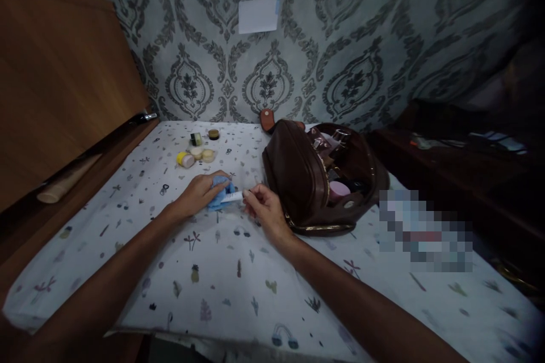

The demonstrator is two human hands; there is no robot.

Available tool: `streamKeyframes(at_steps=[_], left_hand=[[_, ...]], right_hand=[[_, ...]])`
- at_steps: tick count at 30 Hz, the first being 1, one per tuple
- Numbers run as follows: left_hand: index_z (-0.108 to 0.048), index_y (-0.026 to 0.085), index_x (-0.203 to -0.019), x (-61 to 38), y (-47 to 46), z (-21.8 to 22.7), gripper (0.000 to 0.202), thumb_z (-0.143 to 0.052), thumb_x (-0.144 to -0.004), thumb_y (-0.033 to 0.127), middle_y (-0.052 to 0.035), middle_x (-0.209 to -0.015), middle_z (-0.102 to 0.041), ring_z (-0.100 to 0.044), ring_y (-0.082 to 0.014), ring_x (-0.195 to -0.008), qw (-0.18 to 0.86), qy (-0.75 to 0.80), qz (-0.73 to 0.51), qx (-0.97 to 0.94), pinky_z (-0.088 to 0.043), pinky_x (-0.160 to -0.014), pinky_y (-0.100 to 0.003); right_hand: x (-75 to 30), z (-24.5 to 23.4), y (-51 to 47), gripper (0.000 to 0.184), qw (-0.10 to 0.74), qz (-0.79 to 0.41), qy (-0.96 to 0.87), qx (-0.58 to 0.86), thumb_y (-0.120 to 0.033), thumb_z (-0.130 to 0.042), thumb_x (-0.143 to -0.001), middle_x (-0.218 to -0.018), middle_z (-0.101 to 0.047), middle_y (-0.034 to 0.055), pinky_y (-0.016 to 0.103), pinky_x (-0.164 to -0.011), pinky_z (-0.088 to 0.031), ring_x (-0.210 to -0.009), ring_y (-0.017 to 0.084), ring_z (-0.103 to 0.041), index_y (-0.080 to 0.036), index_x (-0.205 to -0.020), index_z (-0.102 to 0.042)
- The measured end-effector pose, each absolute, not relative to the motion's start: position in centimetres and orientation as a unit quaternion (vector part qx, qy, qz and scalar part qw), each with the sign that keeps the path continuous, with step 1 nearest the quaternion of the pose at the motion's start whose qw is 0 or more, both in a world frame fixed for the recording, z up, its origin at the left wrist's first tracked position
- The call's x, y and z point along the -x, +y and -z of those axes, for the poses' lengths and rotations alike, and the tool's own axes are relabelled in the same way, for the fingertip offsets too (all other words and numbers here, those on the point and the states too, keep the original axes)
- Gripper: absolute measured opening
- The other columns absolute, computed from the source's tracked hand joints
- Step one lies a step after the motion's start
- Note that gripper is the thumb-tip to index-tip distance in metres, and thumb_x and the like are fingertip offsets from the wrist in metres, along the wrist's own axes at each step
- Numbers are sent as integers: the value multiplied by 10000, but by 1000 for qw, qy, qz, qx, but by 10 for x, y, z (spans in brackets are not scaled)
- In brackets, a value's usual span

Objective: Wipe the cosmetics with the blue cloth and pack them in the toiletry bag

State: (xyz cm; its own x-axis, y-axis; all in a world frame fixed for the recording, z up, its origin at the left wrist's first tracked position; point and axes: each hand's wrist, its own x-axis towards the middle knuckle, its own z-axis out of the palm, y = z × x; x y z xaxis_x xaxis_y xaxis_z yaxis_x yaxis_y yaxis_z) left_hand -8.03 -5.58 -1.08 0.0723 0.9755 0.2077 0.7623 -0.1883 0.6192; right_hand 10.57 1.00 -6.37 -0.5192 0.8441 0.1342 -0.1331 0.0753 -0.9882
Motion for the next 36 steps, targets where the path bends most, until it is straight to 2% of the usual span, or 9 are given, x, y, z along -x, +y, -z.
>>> streamKeyframes(at_steps=[2,4,9,14,17,24,28,31,36], left_hand=[[-600,228,-1173,73,-57,16,389,-400,-987,504,-54,-1208,-662,-613,-231,-1078,170,589,-278,-739,-426,-947,-321],[-575,222,-1191,65,-57,22,377,-478,-960,504,-74,-1242,-640,-601,-249,-1114,168,565,-246,-769,-435,-944,-330],[-557,189,-1038,58,-55,30,294,-431,-988,450,-66,-1013,-654,-627,-218,-900,168,562,-233,-776,-460,-788,-302],[-577,198,-939,65,-53,25,353,-397,-984,499,-16,-864,-657,-621,-186,-794,227,572,-261,-744,-447,-747,-276],[-586,195,-874,65,-53,23,379,-399,-974,510,1,-808,-637,-596,-166,-746,246,577,-275,-729,-437,-731,-269],[-521,190,-746,69,-53,20,451,-360,-963,551,37,-651,-506,-498,-136,-641,269,599,-322,-682,-424,-650,-256],[-606,178,-972,72,-55,15,370,-491,-923,525,-9,-891,-639,-587,-174,-830,327,542,-306,-711,-455,-772,-268],[-588,178,-1094,72,-55,14,391,-623,-853,485,-36,-1009,-655,-606,-207,-930,343,516,-281,-733,-452,-828,-284],[-600,173,-943,69,-55,15,355,-499,-926,512,-3,-818,-605,-566,-160,-756,337,518,-268,-739,-436,-699,-248]], right_hand=[[-105,64,11,478,395,-620,-616,284,-635,-693,-747,-493,-521,-55,219,-426,-309,-427,89,-421,-217,-664,-478],[-105,65,12,505,398,-621,-615,277,-662,-698,-728,-488,-502,-61,220,-421,-301,-424,87,-412,-217,-651,-472],[-106,64,11,494,388,-619,-624,277,-659,-687,-744,-500,-518,-53,221,-424,-307,-427,87,-425,-209,-669,-498],[-106,62,9,428,403,-639,-605,252,-585,-695,-770,-592,-546,-53,207,-430,-354,-493,106,-497,-203,-942,-601],[-106,62,9,404,401,-640,-611,237,-527,-706,-777,-668,-552,-33,205,-429,-357,-547,115,-538,-203,-1011,-644],[-104,65,10,328,401,-620,-632,236,-488,-721,-767,-674,-572,-24,201,-429,-328,-530,105,-524,-204,-914,-645],[-105,66,11,372,405,-604,-635,261,-558,-699,-772,-584,-545,-46,210,-431,-326,-475,99,-479,-208,-801,-578],[-106,65,11,419,405,-598,-636,272,-602,-680,-777,-535,-532,-53,211,-430,-314,-453,96,-451,-213,-748,-525],[-107,63,9,432,395,-606,-633,276,-619,-657,-794,-539,-529,-49,215,-432,-312,-458,99,-448,-217,-732,-511]])
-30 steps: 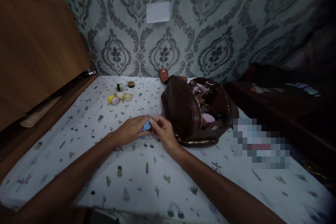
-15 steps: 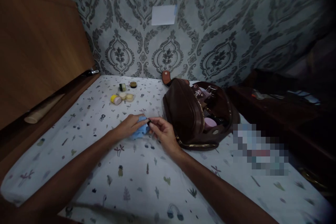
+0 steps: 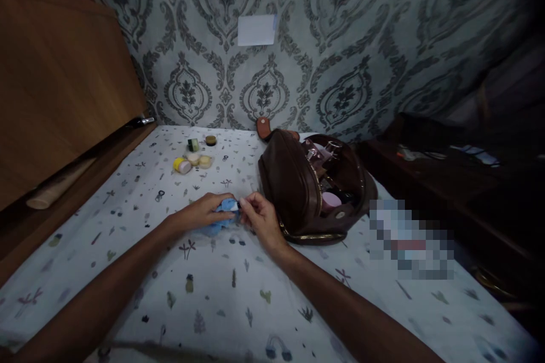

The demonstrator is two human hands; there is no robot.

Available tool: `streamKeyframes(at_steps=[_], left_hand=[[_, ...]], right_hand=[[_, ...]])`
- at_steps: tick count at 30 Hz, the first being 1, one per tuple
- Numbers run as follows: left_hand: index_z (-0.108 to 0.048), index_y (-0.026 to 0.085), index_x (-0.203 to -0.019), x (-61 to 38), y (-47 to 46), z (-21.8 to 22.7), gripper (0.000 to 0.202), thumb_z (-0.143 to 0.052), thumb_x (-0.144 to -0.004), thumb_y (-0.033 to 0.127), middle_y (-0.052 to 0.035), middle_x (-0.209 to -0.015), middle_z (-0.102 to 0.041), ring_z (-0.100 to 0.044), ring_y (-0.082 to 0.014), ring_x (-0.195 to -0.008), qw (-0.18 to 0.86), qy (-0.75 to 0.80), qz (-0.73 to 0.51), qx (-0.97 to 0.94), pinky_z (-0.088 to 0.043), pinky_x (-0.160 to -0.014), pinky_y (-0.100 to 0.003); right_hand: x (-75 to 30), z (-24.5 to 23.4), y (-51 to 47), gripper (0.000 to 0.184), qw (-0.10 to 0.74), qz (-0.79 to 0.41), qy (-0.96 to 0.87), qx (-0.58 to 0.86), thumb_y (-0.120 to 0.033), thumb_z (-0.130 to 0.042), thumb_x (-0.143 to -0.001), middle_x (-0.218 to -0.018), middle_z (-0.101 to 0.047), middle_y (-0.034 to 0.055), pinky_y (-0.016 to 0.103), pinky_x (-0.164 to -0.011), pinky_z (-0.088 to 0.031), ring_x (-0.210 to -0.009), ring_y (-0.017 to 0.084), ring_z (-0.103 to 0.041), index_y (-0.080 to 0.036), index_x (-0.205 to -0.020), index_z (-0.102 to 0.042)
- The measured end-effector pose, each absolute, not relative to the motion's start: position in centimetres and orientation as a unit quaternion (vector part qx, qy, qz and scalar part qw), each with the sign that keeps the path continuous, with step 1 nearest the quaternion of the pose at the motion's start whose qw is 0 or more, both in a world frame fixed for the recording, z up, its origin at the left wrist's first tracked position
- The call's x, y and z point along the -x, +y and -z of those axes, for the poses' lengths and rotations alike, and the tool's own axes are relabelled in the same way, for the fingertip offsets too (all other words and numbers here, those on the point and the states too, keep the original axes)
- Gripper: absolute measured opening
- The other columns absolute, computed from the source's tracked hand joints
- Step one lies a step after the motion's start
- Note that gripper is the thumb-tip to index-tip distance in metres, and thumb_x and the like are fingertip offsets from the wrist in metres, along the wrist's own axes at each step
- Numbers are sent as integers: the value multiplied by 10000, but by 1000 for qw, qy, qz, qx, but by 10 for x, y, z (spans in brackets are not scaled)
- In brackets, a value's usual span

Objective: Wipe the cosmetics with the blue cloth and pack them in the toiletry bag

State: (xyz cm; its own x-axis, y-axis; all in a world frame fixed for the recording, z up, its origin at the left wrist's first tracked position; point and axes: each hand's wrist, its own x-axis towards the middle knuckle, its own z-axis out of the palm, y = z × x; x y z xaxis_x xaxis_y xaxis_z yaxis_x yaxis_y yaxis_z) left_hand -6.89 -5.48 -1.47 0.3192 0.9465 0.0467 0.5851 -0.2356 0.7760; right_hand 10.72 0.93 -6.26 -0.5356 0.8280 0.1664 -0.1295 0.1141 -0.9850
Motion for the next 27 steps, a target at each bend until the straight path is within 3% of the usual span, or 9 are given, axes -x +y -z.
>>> streamKeyframes(at_steps=[5,11,15,19,27], left_hand=[[-629,175,-948,69,-54,15,394,-453,-948,528,16,-756,-594,-518,-133,-673,336,530,-255,-735,-435,-667,-236],[-632,170,-833,69,-54,17,468,-410,-953,564,8,-733,-586,-520,-144,-700,354,574,-278,-684,-428,-675,-239],[-635,181,-977,80,-54,16,404,-574,-873,567,-4,-837,-611,-557,-170,-799,423,561,-303,-644,-444,-721,-244],[-652,219,-1079,97,-53,10,492,-732,-728,555,-15,-931,-641,-581,-208,-876,485,549,-280,-621,-455,-769,-267],[-678,185,-813,89,-51,-14,500,-722,-662,660,-23,-702,-623,-561,-194,-670,480,579,-377,-541,-457,-609,-274]], right_hand=[[-106,61,9,378,402,-626,-624,241,-565,-705,-762,-630,-546,-46,233,-477,-392,-507,116,-504,-222,-895,-618],[-104,64,5,263,418,-610,-623,256,-456,-699,-773,-678,-602,-16,262,-566,-456,-568,133,-543,-212,-866,-667],[-107,60,0,159,450,-552,-652,260,-341,-642,-817,-740,-620,3,254,-595,-459,-659,147,-576,-212,-896,-693],[-111,48,-4,119,483,-503,-669,259,-262,-626,-818,-775,-610,9,239,-583,-438,-700,148,-582,-214,-888,-709],[-142,-3,-15,101,500,-414,-737,188,-221,-619,-870,-835,-620,23,232,-637,-474,-773,151,-599,-216,-937,-695]])
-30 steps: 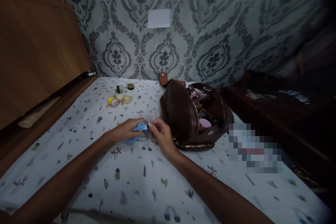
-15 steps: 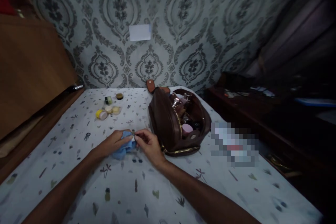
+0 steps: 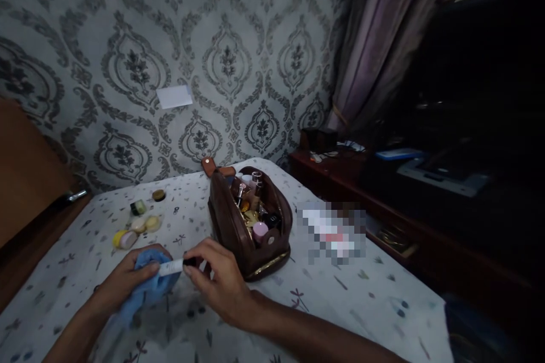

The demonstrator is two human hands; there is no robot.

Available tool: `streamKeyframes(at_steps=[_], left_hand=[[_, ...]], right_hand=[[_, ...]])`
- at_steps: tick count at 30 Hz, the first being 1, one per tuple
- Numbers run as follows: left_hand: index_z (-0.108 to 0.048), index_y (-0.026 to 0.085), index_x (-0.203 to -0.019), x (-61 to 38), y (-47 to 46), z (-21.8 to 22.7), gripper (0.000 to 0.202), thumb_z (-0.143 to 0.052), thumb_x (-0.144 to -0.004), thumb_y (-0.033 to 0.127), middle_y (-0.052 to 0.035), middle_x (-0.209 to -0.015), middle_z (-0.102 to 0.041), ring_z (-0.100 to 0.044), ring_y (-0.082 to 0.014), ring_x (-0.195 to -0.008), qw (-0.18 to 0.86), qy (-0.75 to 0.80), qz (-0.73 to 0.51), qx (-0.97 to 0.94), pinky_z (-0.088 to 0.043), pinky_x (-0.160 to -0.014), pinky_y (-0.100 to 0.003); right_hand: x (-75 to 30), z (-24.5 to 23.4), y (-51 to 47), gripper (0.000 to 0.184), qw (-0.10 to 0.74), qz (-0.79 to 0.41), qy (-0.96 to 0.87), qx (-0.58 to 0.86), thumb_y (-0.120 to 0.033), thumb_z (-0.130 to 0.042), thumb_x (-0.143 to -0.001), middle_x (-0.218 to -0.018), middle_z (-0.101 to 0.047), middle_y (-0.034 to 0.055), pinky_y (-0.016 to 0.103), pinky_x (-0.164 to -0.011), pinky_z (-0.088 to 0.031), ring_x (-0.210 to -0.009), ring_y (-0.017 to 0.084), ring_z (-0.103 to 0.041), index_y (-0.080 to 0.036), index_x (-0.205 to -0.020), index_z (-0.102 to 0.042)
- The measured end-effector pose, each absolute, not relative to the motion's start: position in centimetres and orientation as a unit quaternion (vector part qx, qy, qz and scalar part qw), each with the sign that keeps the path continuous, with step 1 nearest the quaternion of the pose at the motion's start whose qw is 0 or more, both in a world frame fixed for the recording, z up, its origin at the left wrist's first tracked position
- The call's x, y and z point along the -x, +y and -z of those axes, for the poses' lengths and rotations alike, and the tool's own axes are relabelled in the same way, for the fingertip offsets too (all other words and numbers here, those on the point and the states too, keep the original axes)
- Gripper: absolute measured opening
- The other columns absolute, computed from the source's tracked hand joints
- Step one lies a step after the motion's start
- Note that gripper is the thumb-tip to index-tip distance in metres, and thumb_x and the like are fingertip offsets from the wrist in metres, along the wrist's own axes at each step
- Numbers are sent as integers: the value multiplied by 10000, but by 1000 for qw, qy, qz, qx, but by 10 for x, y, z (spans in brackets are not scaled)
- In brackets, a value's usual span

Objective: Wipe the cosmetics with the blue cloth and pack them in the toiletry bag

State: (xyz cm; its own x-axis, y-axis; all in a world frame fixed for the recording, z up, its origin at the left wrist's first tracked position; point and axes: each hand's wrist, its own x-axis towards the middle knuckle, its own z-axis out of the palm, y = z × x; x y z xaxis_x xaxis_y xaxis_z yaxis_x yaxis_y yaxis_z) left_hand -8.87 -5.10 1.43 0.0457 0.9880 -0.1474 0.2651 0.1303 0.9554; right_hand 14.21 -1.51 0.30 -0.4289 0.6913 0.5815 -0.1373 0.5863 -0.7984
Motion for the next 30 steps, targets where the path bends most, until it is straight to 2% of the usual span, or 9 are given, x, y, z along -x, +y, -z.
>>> streamKeyframes(at_steps=[3,6,9,13,18,23,25,27,30], left_hand=[[-654,183,-754,61,-50,-34,492,-680,-716,672,-9,-650,-592,-548,-178,-624,448,604,-422,-506,-456,-567,-260],[-637,176,-748,30,-49,-54,481,-699,-723,653,5,-662,-578,-543,-159,-643,431,597,-453,-503,-458,-580,-231],[-627,170,-770,4,-45,-67,477,-718,-721,635,20,-648,-550,-516,-136,-624,465,571,-441,-514,-438,-571,-207],[-622,166,-820,-25,-37,-76,441,-726,-747,589,26,-674,-537,-494,-113,-626,499,534,-421,-537,-417,-574,-186],[-605,193,-925,-58,-38,-70,399,-685,-803,564,21,-748,-569,-530,-121,-690,522,522,-408,-537,-445,-627,-189],[-584,206,-937,-80,-50,-60,359,-586,-875,559,30,-719,-536,-530,-119,-655,502,528,-379,-570,-462,-605,-191],[-586,212,-929,-80,-51,-62,327,-529,-915,533,27,-700,-535,-543,-125,-638,439,541,-353,-625,-469,-589,-195],[-608,222,-961,-73,-48,-65,282,-495,-942,480,3,-763,-600,-598,-148,-697,322,551,-333,-694,-493,-620,-208],[-598,262,-1222,-58,-36,-67,312,-446,-956,324,-63,-1054,-677,-662,-189,-890,107,534,-278,-792,-530,-726,-243]], right_hand=[[-163,-20,-16,113,506,-356,-771,150,-216,-590,-906,-876,-624,47,248,-701,-489,-801,150,-601,-181,-968,-679],[-184,-33,-18,138,520,-329,-773,155,-227,-575,-922,-864,-621,49,238,-659,-478,-758,141,-588,-169,-1006,-668],[-206,-42,-21,139,542,-341,-743,194,-245,-622,-892,-828,-616,25,226,-616,-457,-706,130,-563,-188,-1009,-670],[-234,-47,-24,178,552,-423,-667,268,-297,-700,-838,-770,-605,-2,229,-612,-443,-676,122,-543,-205,-991,-688],[-255,-39,-28,305,489,-633,-548,246,-410,-758,-796,-742,-601,-12,227,-590,-467,-609,99,-532,-202,-1010,-697],[-264,-23,-33,227,522,-617,-546,220,-373,-804,-761,-815,-630,11,228,-670,-487,-742,119,-584,-209,-912,-756],[-272,-22,-34,211,523,-615,-543,231,-378,-784,-785,-794,-633,11,214,-619,-479,-692,108,-570,-204,-896,-745],[-282,-24,-33,212,521,-618,-533,251,-390,-750,-820,-760,-628,9,199,-548,-456,-606,88,-529,-191,-884,-718],[-297,-32,-29,223,527,-601,-532,281,-402,-725,-841,-728,-618,6,188,-487,-434,-539,73,-481,-183,-857,-680]])
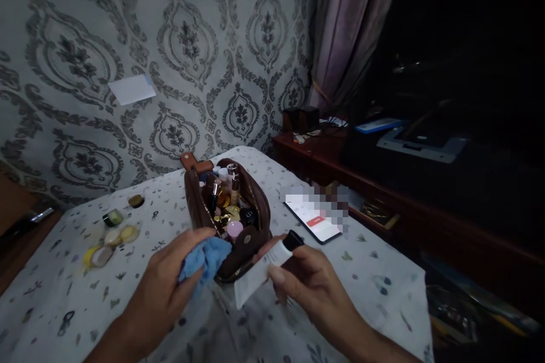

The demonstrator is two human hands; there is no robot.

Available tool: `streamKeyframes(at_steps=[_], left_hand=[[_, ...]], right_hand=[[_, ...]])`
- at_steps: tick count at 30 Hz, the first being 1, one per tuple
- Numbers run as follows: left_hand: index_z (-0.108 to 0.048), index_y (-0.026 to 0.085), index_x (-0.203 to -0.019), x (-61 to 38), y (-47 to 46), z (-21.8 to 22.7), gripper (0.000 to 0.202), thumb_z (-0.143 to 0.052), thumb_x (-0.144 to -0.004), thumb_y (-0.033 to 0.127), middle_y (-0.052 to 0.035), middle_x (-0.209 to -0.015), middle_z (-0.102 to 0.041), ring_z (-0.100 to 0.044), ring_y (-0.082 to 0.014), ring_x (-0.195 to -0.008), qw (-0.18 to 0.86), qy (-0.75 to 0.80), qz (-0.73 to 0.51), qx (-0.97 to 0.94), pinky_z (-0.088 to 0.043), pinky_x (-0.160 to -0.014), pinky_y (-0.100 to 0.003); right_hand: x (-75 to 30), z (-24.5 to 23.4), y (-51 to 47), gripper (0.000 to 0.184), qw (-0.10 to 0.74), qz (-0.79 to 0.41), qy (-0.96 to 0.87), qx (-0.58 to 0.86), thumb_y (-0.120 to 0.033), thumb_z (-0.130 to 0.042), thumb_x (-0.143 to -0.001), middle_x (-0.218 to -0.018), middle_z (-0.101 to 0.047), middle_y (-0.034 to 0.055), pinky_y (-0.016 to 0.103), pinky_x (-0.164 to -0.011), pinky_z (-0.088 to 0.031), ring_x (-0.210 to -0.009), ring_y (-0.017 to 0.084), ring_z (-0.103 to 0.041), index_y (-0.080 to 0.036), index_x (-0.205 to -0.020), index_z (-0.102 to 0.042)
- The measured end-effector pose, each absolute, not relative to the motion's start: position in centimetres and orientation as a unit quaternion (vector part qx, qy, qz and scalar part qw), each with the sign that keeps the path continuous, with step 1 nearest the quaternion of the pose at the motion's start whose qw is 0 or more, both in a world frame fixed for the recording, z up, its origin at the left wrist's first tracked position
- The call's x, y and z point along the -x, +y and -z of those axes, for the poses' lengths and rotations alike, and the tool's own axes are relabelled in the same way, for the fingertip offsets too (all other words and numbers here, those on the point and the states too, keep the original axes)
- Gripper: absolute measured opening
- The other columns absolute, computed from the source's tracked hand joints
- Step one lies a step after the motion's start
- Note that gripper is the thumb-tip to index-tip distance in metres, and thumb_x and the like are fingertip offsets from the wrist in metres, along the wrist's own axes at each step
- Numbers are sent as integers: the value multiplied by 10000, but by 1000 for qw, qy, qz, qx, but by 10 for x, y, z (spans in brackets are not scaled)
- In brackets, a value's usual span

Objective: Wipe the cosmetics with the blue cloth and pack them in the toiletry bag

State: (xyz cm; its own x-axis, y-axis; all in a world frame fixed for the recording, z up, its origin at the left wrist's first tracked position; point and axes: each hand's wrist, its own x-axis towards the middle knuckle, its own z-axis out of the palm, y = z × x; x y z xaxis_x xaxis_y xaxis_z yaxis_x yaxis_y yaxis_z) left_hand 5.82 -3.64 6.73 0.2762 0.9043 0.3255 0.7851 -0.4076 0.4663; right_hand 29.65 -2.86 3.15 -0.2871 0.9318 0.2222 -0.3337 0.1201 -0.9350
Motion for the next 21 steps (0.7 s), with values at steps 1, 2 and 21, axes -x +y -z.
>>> streamKeyframes(at_steps=[1,2,21], left_hand=[[-550,284,-1322,-53,-32,-66,394,-420,-951,264,-75,-1122,-667,-666,-188,-892,43,528,-247,-812,-530,-708,-242],[-497,306,-1392,-49,-29,-65,474,-391,-940,212,-82,-1155,-654,-666,-182,-865,-14,526,-215,-823,-524,-669,-233],[-288,343,-1543,-29,-23,-23,712,-382,-899,56,-49,-956,-595,-587,-120,-668,-181,490,-205,-828,-439,-606,-190]], right_hand=[[-301,-34,-26,222,528,-592,-536,289,-401,-722,-845,-706,-610,2,189,-490,-441,-535,75,-485,-185,-836,-666],[-304,-36,-24,225,529,-583,-541,296,-401,-716,-850,-679,-599,-4,190,-495,-449,-534,78,-495,-188,-816,-653],[-313,-59,48,233,528,-452,-617,370,-446,-732,-827,-828,-710,43,237,-478,-508,-587,135,-596,-235,-909,-677]])
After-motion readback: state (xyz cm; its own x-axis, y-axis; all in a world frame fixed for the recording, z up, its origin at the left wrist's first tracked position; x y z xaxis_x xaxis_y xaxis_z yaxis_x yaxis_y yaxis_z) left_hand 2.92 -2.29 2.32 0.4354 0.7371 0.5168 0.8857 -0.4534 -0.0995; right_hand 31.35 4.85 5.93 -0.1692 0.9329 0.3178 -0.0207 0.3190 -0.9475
